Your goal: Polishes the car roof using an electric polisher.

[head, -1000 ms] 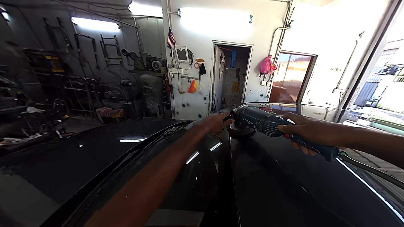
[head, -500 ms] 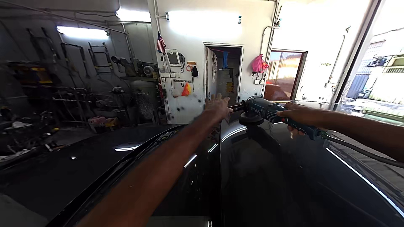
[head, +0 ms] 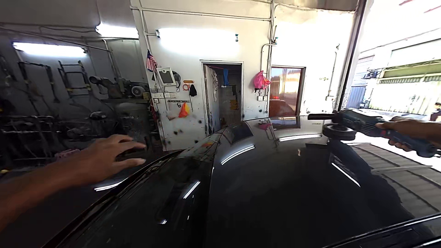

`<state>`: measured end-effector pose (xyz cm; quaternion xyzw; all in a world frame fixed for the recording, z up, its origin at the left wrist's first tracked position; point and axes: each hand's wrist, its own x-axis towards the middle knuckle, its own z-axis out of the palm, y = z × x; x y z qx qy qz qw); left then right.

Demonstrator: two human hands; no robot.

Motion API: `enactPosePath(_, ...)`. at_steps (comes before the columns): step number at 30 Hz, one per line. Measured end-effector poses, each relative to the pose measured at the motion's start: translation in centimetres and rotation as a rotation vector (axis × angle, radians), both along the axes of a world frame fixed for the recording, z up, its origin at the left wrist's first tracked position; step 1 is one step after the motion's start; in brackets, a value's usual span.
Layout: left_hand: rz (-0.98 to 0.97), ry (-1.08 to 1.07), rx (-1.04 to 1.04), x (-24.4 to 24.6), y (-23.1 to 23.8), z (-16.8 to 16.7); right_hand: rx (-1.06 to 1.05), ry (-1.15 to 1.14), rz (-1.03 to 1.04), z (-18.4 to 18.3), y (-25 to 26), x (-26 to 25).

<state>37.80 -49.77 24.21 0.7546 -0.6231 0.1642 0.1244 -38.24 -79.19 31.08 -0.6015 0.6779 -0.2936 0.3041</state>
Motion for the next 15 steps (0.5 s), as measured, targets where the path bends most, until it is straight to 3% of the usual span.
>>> enactPosePath(4,0.051,0.12,0.138,-2.5,5.1,1.7,-0.014,-0.069,-0.087,-0.6,-1.4,-7.0)
enactPosePath(7,0.007,0.136,0.146,-3.5,7.3,2.8,-0.002,-0.056,-0.112,-0.7,0.3,-7.5)
enactPosePath(10,-0.053,0.15,0.118,-5.8,8.5,4.0,-0.022,-0.03,-0.008,-2.2,-1.1,-9.4)
enactPosePath(12,-0.044,0.159,0.14,-8.3,9.0,4.9,-0.022,-0.026,0.031,-2.0,0.0,-7.1)
enactPosePath(15,-0.095,0.152,0.173,-11.5,9.5,5.4,0.0,-0.071,0.05,0.3,5.1,0.4)
